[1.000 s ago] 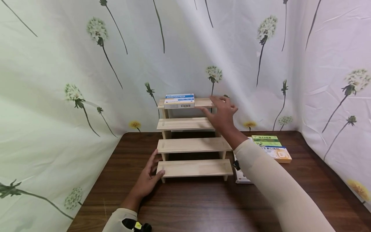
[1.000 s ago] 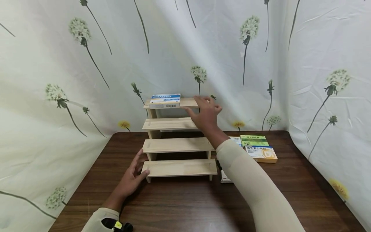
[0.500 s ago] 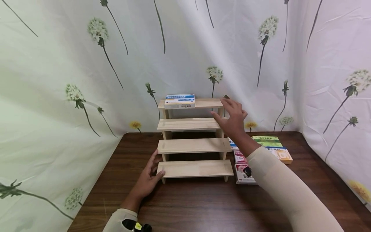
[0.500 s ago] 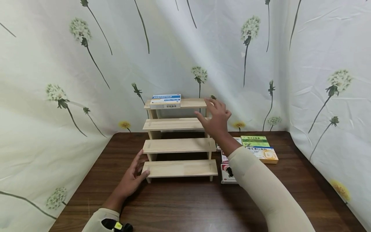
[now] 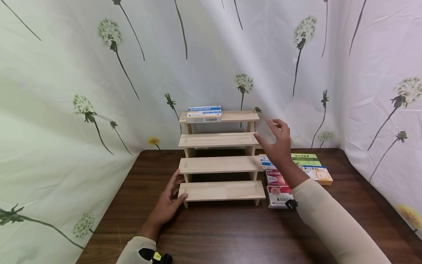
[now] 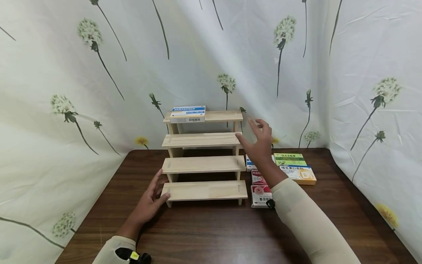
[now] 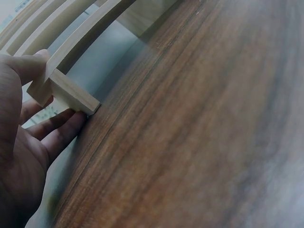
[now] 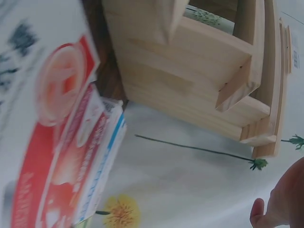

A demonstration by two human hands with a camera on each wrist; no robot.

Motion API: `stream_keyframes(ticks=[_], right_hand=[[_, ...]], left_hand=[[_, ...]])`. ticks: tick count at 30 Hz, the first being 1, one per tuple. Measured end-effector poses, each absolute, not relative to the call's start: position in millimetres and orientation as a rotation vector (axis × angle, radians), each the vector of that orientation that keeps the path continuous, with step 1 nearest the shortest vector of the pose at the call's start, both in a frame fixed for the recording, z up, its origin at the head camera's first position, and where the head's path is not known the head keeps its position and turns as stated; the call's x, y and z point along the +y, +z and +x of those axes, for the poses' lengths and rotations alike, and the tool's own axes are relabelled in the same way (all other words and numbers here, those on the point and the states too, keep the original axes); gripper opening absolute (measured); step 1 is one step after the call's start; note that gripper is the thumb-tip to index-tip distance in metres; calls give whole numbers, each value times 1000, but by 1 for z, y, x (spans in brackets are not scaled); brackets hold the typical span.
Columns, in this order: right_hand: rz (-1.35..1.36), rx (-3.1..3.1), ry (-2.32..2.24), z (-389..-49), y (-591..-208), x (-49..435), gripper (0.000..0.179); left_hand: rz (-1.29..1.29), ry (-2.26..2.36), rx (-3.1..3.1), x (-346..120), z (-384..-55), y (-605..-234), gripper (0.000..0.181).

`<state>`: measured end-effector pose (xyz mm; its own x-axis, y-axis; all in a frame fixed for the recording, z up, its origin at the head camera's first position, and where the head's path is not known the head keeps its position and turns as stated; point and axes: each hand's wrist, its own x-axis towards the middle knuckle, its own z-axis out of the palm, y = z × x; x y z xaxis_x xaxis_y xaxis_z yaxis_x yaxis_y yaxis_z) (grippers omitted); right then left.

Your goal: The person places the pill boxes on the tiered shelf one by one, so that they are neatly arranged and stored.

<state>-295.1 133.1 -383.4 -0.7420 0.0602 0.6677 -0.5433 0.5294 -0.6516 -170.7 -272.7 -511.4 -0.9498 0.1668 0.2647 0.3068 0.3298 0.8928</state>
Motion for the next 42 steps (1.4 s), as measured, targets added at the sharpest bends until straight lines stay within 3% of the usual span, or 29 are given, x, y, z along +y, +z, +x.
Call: stream_keyframes(ticks=[42], right_hand=[[25, -2522, 1209, -250, -430, 265, 89]], left_hand=[[-414, -1716, -2469, -273, -171, -510, 93]])
